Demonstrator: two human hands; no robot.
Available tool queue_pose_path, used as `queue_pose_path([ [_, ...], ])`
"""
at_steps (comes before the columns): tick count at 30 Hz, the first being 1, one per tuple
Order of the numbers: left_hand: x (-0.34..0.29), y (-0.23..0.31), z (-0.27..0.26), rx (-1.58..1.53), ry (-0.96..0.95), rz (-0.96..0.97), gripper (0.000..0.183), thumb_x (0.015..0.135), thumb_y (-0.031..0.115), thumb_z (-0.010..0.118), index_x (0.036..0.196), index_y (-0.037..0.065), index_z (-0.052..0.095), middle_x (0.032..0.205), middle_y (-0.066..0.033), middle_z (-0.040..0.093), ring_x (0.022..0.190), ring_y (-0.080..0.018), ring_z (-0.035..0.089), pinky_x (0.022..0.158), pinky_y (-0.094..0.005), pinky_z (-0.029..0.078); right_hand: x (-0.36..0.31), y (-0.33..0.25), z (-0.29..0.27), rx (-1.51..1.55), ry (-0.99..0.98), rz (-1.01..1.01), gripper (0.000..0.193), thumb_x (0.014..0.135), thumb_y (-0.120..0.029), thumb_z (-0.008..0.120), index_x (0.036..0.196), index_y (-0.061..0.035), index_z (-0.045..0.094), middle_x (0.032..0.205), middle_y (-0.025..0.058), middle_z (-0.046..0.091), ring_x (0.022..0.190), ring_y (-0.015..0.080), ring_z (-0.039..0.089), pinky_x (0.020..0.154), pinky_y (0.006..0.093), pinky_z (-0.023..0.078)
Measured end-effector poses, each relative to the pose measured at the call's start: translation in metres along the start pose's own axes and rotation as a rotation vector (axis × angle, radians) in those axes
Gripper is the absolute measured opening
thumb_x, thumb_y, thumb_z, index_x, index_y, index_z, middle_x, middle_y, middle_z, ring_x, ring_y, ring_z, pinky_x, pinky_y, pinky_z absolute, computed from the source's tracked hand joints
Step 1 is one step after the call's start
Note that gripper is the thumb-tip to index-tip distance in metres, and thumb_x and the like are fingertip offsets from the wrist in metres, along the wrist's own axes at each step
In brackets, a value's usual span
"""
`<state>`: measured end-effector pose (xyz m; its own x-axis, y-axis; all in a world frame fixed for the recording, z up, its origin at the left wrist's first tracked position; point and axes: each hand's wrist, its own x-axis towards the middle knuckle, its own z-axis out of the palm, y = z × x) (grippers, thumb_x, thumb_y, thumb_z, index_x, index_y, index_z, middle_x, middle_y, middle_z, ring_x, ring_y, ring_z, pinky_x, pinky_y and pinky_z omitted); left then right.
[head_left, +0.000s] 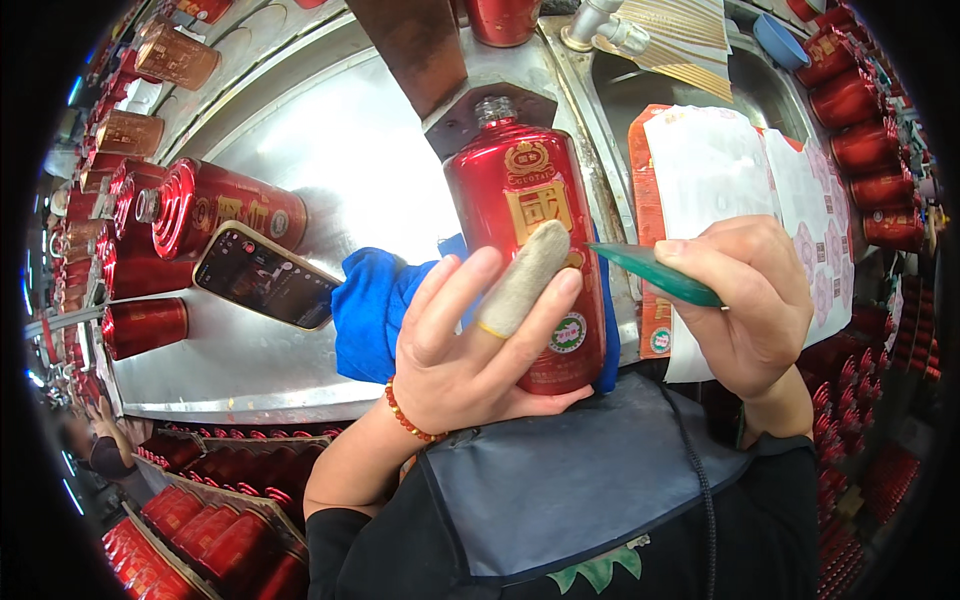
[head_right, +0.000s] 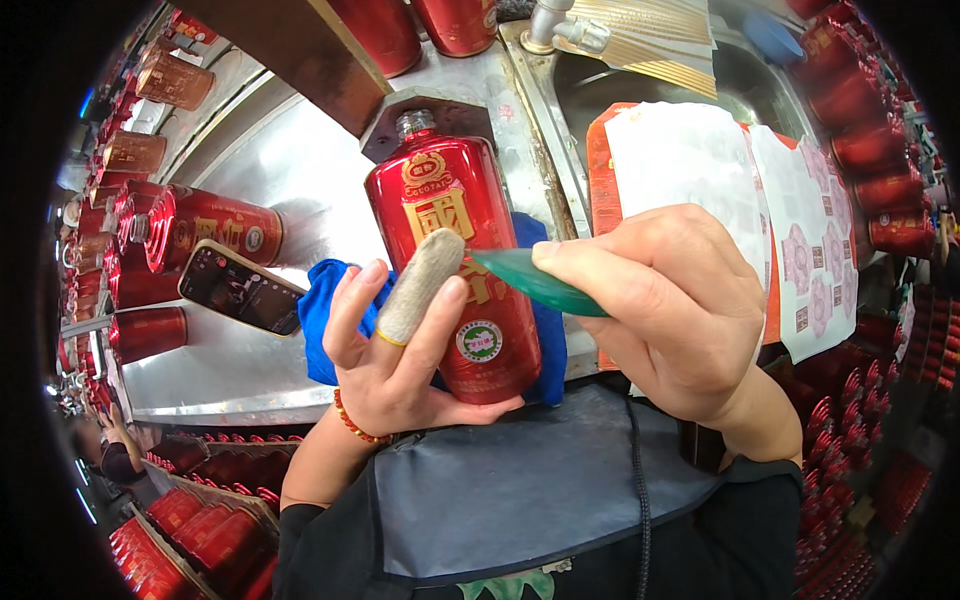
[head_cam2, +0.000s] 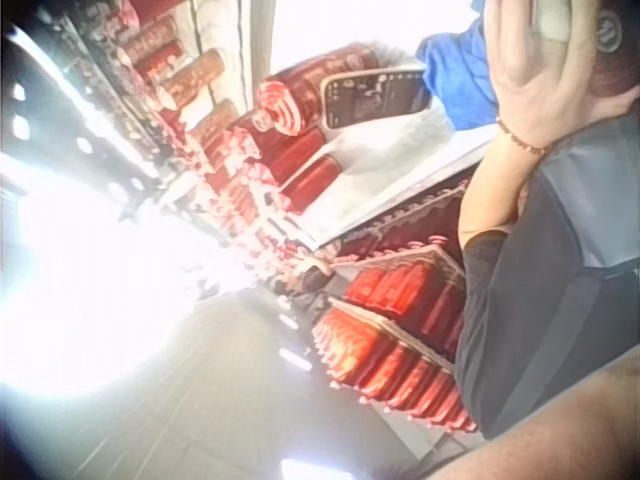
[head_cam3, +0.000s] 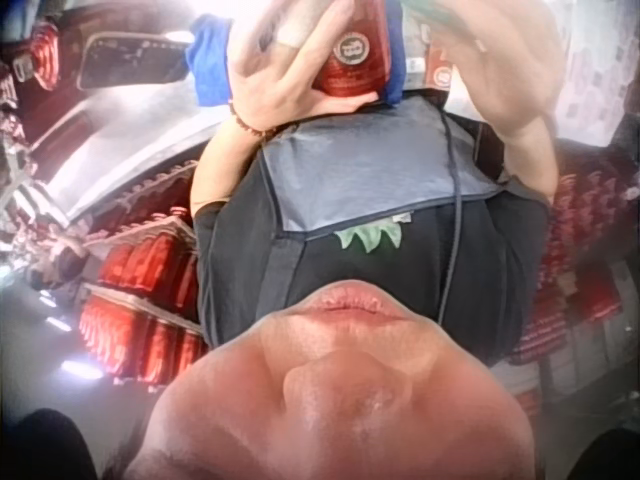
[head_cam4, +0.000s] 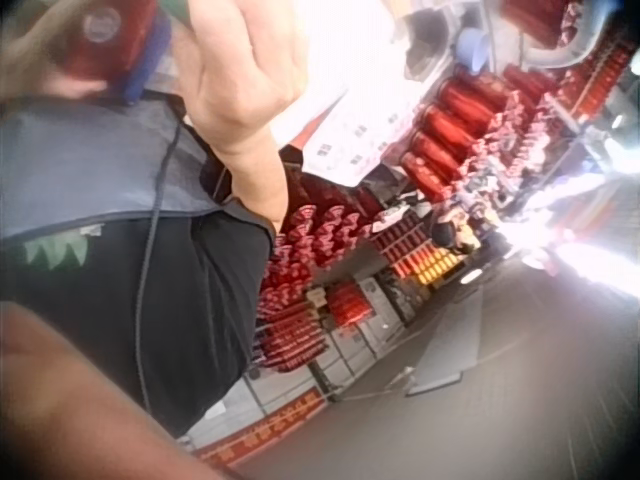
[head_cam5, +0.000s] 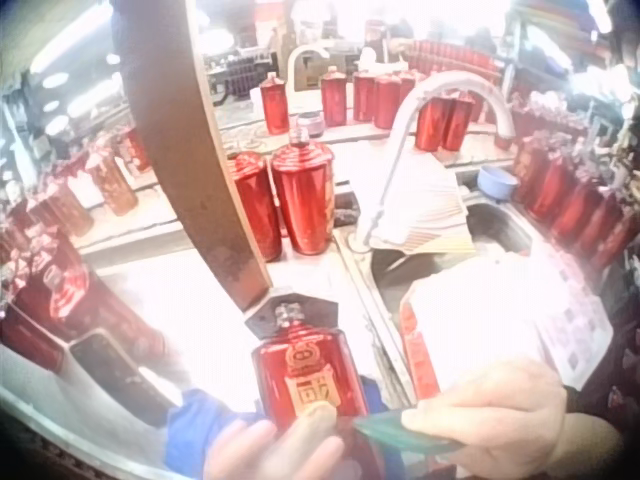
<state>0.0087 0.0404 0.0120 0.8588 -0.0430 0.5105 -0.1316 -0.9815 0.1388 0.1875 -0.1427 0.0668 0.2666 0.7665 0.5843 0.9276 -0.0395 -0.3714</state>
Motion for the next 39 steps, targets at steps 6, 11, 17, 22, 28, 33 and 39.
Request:
queue_pose_path([
  [6,0.001,-0.001,0.0,0.031,-0.008,0.015,0.059,0.091,0.065,0.061,0.129,0.023,0.073,0.122,0.002,0.069,0.128,-0.0248,0.046,0.106,-0.0399,0.043,-0.007,0.006,0.002,0.034,0.053,0.055,0.033,0.074,-0.004,0.082,0.107,-0.0031,0.075,0.086,0.0062,0.068,0.074,0.0215,0.061,0.064,0.0318,0.046],
  [11,-0.021,0.003,0.012,0.118,0.233,0.07,0.053,0.09,0.064,0.064,0.127,0.026,0.073,0.122,0.0067,0.068,0.119,-0.0192,0.05,0.108,-0.0399,0.041,-0.01,0.009,0.009,0.084,0.063,0.133,0.033,0.072,-0.002,0.082,0.105,-0.0048,0.076,0.084,0.0048,0.067,0.075,0.0205,0.06,0.066,0.0307,0.046],
  [17,-0.031,0.004,0.025,-0.186,0.336,-0.127,0.078,0.066,0.058,0.09,0.125,0.011,0.069,0.131,-0.0141,0.063,0.127,-0.0364,0.052,0.11,-0.0504,0.042,-0.001,-0.004,0.021,0.021,-0.051,-0.097,0.031,0.068,-0.013,0.074,0.098,-0.0103,0.079,0.092,0.0036,0.063,0.08,0.0199,0.058,0.068,0.0312,0.048],
  [22,-0.033,0.003,0.024,-0.395,0.164,-0.297,0.127,0.06,0.06,0.094,0.149,-0.012,0.039,0.151,-0.0329,0.042,0.139,-0.047,0.045,0.115,-0.0513,0.037,0.007,-0.005,0.024,-0.043,-0.104,-0.224,0.033,0.069,-0.017,0.07,0.1,-0.0109,0.077,0.092,0.0037,0.059,0.079,0.0205,0.057,0.067,0.032,0.049],
  [28,-0.03,0.001,0.028,-0.411,0.151,-0.294,0.125,0.062,0.058,0.093,0.15,-0.011,0.039,0.153,-0.0341,0.039,0.141,-0.0474,0.043,0.114,-0.0509,0.037,0.012,-0.014,0.024,-0.012,-0.12,-0.234,0.035,0.067,-0.018,0.07,0.1,-0.0097,0.076,0.091,0.0027,0.059,0.076,0.0211,0.059,0.064,0.0332,0.049],
  [33,-0.03,0.002,0.028,-0.395,0.136,-0.312,0.123,0.061,0.058,0.093,0.149,-0.011,0.042,0.154,-0.0325,0.04,0.138,-0.0458,0.045,0.113,-0.0508,0.038,0.018,-0.009,0.017,-0.018,-0.193,-0.223,0.033,0.069,-0.016,0.071,0.101,-0.0098,0.076,0.089,0.0028,0.06,0.076,0.0214,0.059,0.065,0.0335,0.049],
  [39,-0.033,0.001,0.028,-0.437,0.123,-0.323,0.122,0.061,0.057,0.093,0.149,-0.012,0.043,0.154,-0.033,0.04,0.137,-0.0459,0.046,0.112,-0.0504,0.039,0.038,-0.002,0.013,0.087,-0.203,-0.13,0.033,0.07,-0.002,0.08,0.103,-0.0044,0.076,0.08,0.0049,0.061,0.072,0.0221,0.054,0.065,0.0339,0.043],
])
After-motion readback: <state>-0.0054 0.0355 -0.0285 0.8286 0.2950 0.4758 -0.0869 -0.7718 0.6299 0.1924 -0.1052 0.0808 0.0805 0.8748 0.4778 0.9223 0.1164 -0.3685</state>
